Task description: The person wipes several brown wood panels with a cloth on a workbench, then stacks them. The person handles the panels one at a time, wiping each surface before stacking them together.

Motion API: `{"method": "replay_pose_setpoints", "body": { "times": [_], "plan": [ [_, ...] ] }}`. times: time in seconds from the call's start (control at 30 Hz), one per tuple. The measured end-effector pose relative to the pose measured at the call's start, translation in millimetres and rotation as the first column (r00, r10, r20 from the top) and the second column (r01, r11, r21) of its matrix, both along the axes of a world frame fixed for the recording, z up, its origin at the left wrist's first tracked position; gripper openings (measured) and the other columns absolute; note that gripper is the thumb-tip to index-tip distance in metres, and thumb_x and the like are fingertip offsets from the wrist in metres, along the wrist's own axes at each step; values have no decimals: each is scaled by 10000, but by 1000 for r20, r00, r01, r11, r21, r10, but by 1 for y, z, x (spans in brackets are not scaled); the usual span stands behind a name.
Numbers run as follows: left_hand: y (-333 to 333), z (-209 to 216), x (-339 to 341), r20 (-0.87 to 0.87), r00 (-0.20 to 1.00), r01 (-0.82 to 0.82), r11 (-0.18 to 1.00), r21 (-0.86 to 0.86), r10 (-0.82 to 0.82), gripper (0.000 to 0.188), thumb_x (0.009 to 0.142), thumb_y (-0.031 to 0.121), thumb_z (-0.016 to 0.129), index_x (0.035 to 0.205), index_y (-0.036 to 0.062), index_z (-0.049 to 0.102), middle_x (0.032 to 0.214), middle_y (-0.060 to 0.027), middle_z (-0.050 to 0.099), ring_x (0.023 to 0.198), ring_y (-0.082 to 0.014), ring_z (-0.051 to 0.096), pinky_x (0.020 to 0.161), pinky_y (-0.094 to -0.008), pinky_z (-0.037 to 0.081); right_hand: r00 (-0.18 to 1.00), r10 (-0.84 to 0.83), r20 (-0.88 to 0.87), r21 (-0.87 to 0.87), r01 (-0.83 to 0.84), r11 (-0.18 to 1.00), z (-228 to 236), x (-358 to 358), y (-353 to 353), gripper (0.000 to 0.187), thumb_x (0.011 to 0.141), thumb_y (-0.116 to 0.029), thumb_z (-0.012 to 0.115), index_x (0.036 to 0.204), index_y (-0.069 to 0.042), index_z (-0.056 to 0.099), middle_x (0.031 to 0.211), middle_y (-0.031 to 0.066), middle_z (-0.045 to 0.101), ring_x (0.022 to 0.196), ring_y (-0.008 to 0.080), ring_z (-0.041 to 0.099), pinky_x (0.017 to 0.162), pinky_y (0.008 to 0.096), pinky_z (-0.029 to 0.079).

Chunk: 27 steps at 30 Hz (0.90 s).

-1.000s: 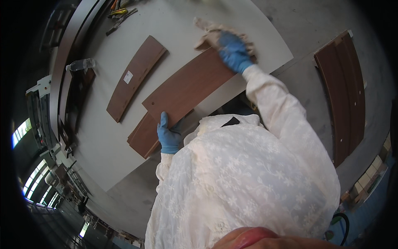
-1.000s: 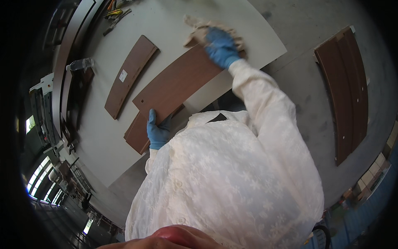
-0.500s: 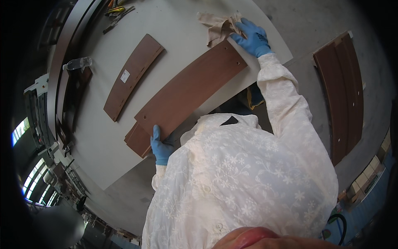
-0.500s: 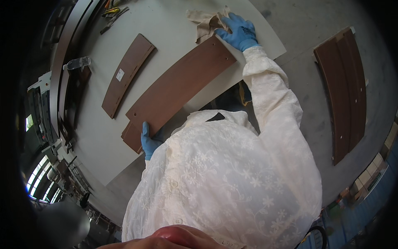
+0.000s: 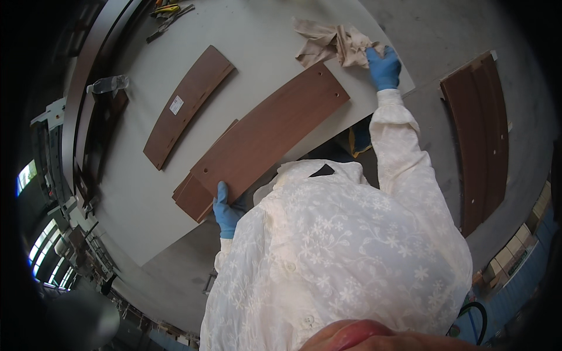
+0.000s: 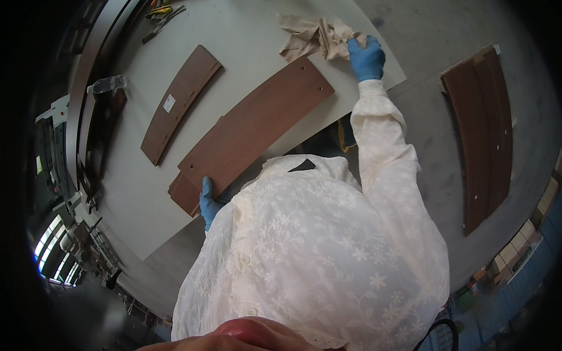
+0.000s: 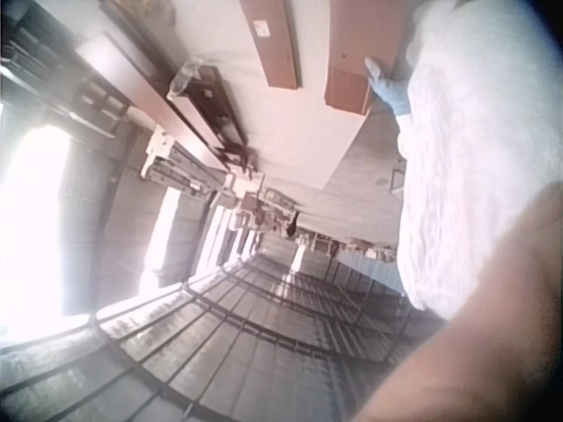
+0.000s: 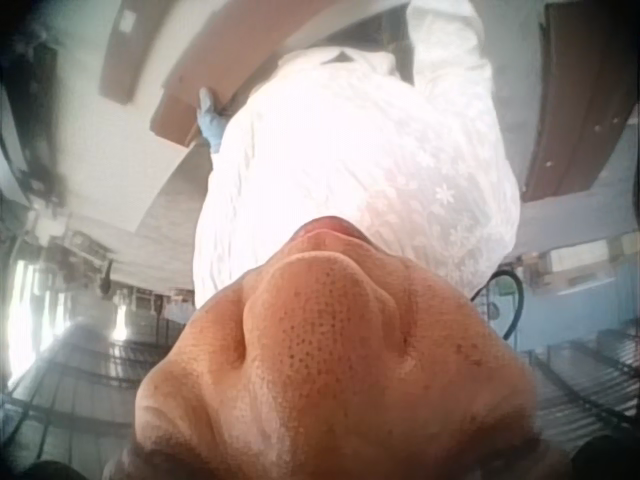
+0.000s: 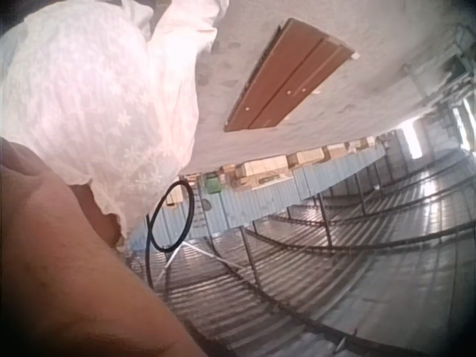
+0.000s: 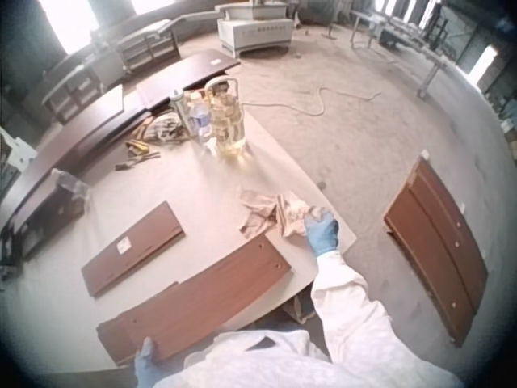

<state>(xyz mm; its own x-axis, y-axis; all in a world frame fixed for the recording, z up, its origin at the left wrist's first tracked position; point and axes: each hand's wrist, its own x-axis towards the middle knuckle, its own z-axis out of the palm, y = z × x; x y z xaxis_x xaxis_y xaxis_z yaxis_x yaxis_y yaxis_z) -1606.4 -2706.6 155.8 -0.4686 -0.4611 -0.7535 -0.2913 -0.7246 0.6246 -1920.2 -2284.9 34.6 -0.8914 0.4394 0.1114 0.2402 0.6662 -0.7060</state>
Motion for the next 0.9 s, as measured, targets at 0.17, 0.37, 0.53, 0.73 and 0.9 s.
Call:
{"method": "replay_pose_setpoints", "body": {
  "times": [0.17,0.37,0.53,0.73,0.9],
  "plan": [
    [-1,10,-6,18,999,32,999,-7,-31,514,988,247,704,1428,55,521,1376,-114,612,1245,-258,623,1042,-462,576,965,195,177,189,-228,955,83,-19,24,384,830,-365,755,1002,-23,735,963,253,734,895,419,717,751,465,563],
    [-6,10,-5,6,998,58,998,17,-58,537,984,248,707,1436,41,504,1372,-136,611,1233,-269,633,1047,-476,575,767,7,641,401,-342,850,81,-39,-40,547,868,-544,699,1276,-179,719,1217,174,725,1066,383,719,894,506,565],
    [-11,5,-2,-4,998,55,995,87,-55,540,989,259,695,1441,38,499,1381,-141,605,1235,-281,632,1051,-479,572,800,296,522,317,-503,804,52,-6,-83,504,863,-484,737,1212,-124,685,1338,192,642,1243,357,621,943,557,526],
    [-9,2,0,-4,999,34,995,94,-34,552,982,292,695,1449,70,502,1372,-150,619,1221,-305,640,1038,-489,570,705,596,383,689,-648,323,-5,2,-22,678,818,-619,686,1388,-262,597,1612,45,423,1483,294,387,1184,598,247],
    [-11,4,1,10,1000,12,997,75,-13,513,1000,246,679,1439,42,508,1380,-128,612,1240,-270,631,1053,-470,566,727,684,65,636,-558,533,-66,-31,3,509,878,-446,701,1331,-226,627,1500,79,547,1342,331,538,1076,522,440]
  ]
}}
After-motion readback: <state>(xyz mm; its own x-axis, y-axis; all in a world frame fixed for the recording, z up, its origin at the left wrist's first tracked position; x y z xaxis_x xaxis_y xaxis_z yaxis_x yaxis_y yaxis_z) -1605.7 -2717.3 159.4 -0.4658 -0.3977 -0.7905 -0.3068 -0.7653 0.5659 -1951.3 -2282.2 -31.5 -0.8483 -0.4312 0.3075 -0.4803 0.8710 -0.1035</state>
